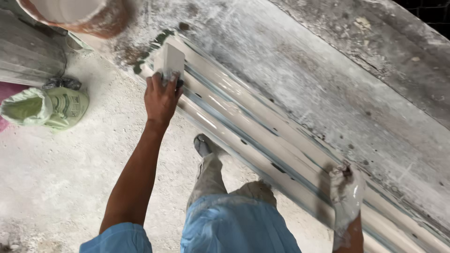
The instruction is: The person applies a white plaster-like substance to a long green metal frame using a trowel and hand smoothing. They repeatedly scoop material from a bucket, spread it along the frame, and smooth the surface with their hand.
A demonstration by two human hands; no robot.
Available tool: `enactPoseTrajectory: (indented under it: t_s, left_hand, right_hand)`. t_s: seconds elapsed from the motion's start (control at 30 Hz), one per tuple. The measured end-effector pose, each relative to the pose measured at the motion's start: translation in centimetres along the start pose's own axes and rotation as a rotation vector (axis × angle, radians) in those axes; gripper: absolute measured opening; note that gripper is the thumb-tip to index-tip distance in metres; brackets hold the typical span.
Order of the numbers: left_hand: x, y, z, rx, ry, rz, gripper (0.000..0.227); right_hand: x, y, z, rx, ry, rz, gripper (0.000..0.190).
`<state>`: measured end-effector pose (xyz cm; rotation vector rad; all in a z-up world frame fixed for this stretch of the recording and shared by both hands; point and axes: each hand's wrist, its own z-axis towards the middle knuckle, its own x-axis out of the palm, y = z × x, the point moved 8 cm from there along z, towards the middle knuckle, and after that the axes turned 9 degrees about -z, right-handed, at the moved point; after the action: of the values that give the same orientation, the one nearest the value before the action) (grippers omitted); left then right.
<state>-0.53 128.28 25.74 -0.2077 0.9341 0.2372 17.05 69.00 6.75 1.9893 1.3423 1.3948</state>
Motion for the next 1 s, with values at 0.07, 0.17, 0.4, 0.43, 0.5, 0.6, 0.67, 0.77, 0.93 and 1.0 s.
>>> enactPoseTrajectory:
  t_s: [0.07, 0.17, 0.4, 0.43, 0.5, 0.6, 0.67, 0.77, 0.93, 1.0]
  left_hand:
    - [-0.5, 2.6, 1.1, -0.055, 0.001, 0.007, 0.066]
    - [0.6, 3.3, 2.9, -0.215, 0.097, -0.419, 0.061]
    - [1.9, -1.6, 3.9, -0.204, 0.360, -0.380, 0.059]
    - [1.5, -1.1, 4.2, -0.233, 0.343, -0.315, 0.057]
    - [1.6, -1.5, 4.4, -0.271, 0.389, -0.342, 0.057]
    - [1.7, -2.8, 5.1, -0.256, 0.477, -0.445, 0.059]
    - [0.8, -3.3, 5.5, -0.203, 0.399, -0.311, 0.057]
    - [0.6, -2.0, 5.4, -0.247, 0.384, -0.306, 0.053]
    - [1.3, -1.0, 5.6, -0.239, 0.331, -0.308, 0.061]
    - [0.7, 0.8, 6.5, -0.200, 0.265, -0.233, 0.063]
  right_hand:
    - [3.5, -1.7, -0.8, -0.005, -0.106, -0.056, 0.020]
    - [9.2, -3.0, -1.8, -0.021, -0.155, -0.050, 0.022]
    - [15.5, -2.8, -5.3, -0.138, -0.119, -0.033, 0.017]
    - [15.5, -2.7, -5.6, -0.150, -0.140, -0.003, 0.016]
    - [15.1, -2.4, -6.4, -0.180, -0.152, 0.054, 0.014]
    - [14.6, -3.0, -7.4, -0.212, -0.138, 0.139, 0.013]
    - [13.3, -4.0, -8.6, -0.206, -0.165, 0.182, 0.014]
    - [11.0, -5.3, -11.8, -0.215, -0.236, 0.145, 0.019]
    - [9.9, -5.2, -15.9, -0.247, -0.324, 0.055, 0.015]
    - [9.9, -4.9, -17.0, -0.292, -0.338, 0.029, 0.014]
